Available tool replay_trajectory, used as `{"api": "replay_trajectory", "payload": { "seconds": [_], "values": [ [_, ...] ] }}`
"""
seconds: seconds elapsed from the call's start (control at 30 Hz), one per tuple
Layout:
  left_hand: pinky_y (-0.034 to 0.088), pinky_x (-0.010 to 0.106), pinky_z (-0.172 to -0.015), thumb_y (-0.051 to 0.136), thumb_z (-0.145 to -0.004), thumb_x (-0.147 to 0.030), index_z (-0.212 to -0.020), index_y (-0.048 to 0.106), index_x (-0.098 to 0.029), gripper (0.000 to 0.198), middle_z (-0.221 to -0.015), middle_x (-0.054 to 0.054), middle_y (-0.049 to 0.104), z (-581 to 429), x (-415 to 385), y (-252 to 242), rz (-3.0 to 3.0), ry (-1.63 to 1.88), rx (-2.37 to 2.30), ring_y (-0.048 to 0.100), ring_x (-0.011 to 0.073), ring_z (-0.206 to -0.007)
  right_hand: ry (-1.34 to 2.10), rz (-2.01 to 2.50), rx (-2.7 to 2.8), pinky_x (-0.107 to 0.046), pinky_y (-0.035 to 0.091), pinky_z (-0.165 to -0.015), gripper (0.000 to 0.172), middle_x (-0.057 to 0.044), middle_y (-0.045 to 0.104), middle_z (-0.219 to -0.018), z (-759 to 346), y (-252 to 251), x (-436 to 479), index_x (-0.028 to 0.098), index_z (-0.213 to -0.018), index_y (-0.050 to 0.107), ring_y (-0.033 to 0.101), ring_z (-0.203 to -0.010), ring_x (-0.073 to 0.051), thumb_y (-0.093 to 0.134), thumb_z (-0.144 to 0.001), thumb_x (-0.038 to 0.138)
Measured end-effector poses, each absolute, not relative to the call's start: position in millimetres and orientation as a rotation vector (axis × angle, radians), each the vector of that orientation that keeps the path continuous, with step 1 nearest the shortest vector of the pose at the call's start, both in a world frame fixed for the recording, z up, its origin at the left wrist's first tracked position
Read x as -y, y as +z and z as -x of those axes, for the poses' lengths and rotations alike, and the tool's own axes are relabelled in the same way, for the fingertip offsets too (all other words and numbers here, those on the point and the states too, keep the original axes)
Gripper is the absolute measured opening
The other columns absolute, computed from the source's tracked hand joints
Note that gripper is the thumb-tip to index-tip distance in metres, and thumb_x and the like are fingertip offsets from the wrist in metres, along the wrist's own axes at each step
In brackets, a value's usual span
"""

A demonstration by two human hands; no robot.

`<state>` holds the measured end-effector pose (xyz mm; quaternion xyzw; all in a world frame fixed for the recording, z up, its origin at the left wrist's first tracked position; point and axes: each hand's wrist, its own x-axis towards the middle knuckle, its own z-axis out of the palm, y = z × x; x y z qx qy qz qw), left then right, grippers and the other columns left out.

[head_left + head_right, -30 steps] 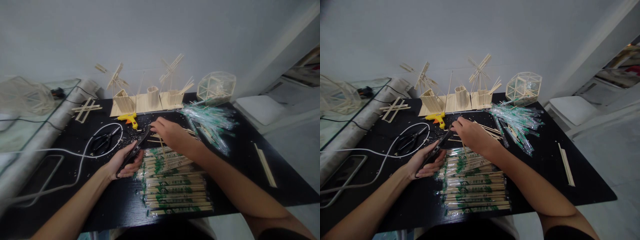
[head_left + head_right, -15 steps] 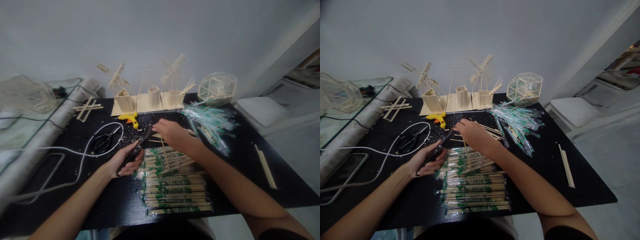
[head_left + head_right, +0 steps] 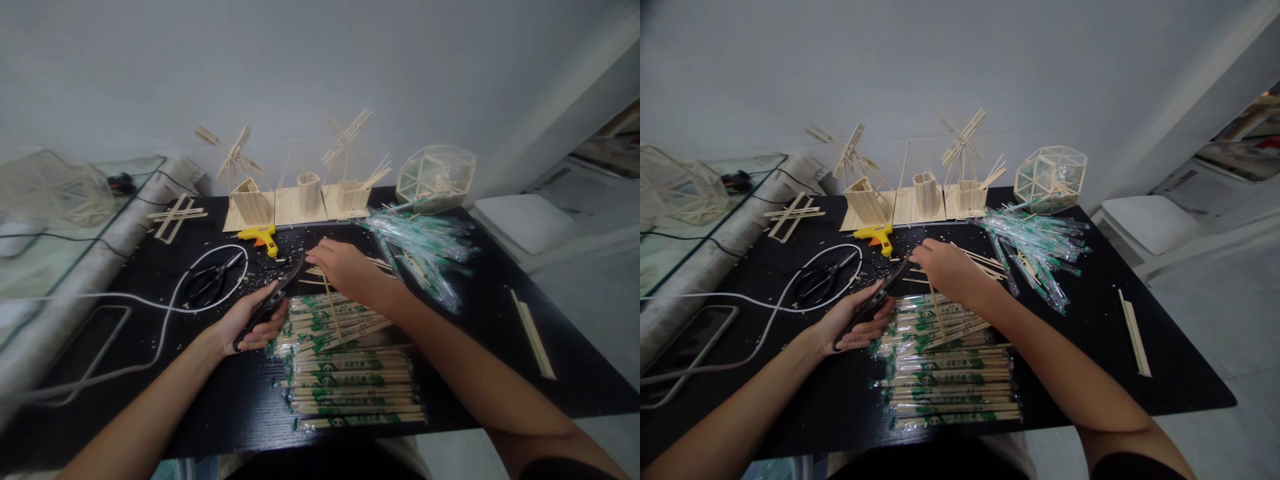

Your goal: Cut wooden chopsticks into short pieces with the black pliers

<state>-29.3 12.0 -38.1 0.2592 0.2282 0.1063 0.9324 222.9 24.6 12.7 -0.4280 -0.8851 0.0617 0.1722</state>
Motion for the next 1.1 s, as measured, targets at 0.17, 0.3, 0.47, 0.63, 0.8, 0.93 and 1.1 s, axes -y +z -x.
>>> {"api": "replay_trajectory", "payload": {
  "seconds": [0.17, 0.3, 0.47, 0.63, 0.8, 0.93, 1.1],
  "values": [
    [0.028, 0.015, -0.022, 0.027, -0.102, -0.058, -0.075, 0.057, -0.015, 0.059, -0.045, -0.005, 0.042, 30, -12, -39, -0.526, 0.214, -0.483, 0.022, 0.005, -0.027, 0.15, 1.22, 2.524, -0.034, 0.041, -0.077, 0.034, -0.012, 0.068, -0.1, -223, 11, -25, 0.012, -0.104, 0.069, 0.058, -0.09, -0.021, 0.036, -0.106, 0.019],
    [0.028, 0.015, -0.022, 0.028, -0.102, -0.059, -0.075, 0.057, -0.015, 0.059, -0.044, -0.005, 0.042, 31, -11, -39, -0.543, 0.212, -0.523, 0.023, 0.0052, -0.026, 0.131, 1.224, 2.506, -0.033, 0.042, -0.079, 0.032, -0.013, 0.068, -0.102, -223, 9, -26, 0.012, -0.106, 0.069, 0.058, -0.092, -0.021, 0.037, -0.103, 0.013],
    [0.029, 0.015, -0.023, 0.032, -0.1, -0.062, -0.075, 0.059, -0.013, 0.061, -0.043, -0.004, 0.043, 28, -8, -37, -0.597, 0.182, -0.575, 0.027, 0.0053, -0.026, 0.232, 1.149, 2.489, -0.033, 0.044, -0.082, 0.033, -0.012, 0.07, -0.105, -225, 12, -27, 0.012, -0.11, 0.07, 0.06, -0.097, -0.022, 0.038, -0.101, 0.01],
    [0.029, 0.015, -0.023, 0.031, -0.1, -0.063, -0.073, 0.058, -0.014, 0.062, -0.043, -0.004, 0.043, 27, -8, -34, -0.594, 0.2, -0.529, 0.028, 0.0057, -0.026, 0.403, 1.101, 2.249, -0.033, 0.045, -0.084, 0.034, -0.009, 0.071, -0.096, -223, 23, -22, 0.015, -0.103, 0.074, 0.062, -0.09, -0.019, 0.041, -0.106, 0.025],
    [0.03, 0.016, -0.024, 0.028, -0.101, -0.059, -0.071, 0.059, -0.014, 0.063, -0.043, -0.003, 0.045, 29, -8, -34, -0.593, 0.237, -0.479, 0.029, 0.0062, -0.025, 0.564, 1.075, 2.121, -0.028, 0.043, -0.07, 0.037, -0.005, 0.068, -0.084, -221, 28, -20, 0.015, -0.105, 0.075, 0.058, -0.072, -0.015, 0.065, -0.094, 0.049],
    [0.029, 0.016, -0.024, 0.03, -0.102, -0.058, -0.068, 0.06, -0.013, 0.063, -0.042, -0.002, 0.046, 28, -8, -34, -0.593, 0.264, -0.453, 0.03, 0.0062, -0.024, 0.651, 1.089, 2.089, -0.027, 0.041, -0.067, 0.039, -0.004, 0.07, -0.082, -221, 30, -20, 0.014, -0.11, 0.076, 0.056, -0.067, -0.013, 0.069, -0.091, 0.048],
    [0.029, 0.016, -0.024, 0.03, -0.102, -0.055, -0.066, 0.059, -0.013, 0.063, -0.04, -0.002, 0.045, 28, -8, -36, -0.612, 0.279, -0.433, 0.031, 0.0067, -0.023, 0.746, 1.093, 2.024, -0.026, 0.043, -0.068, 0.03, -0.003, 0.073, -0.086, -222, 33, -19, 0.019, -0.107, 0.079, 0.059, -0.07, -0.013, 0.068, -0.092, 0.042]
  ]
}}
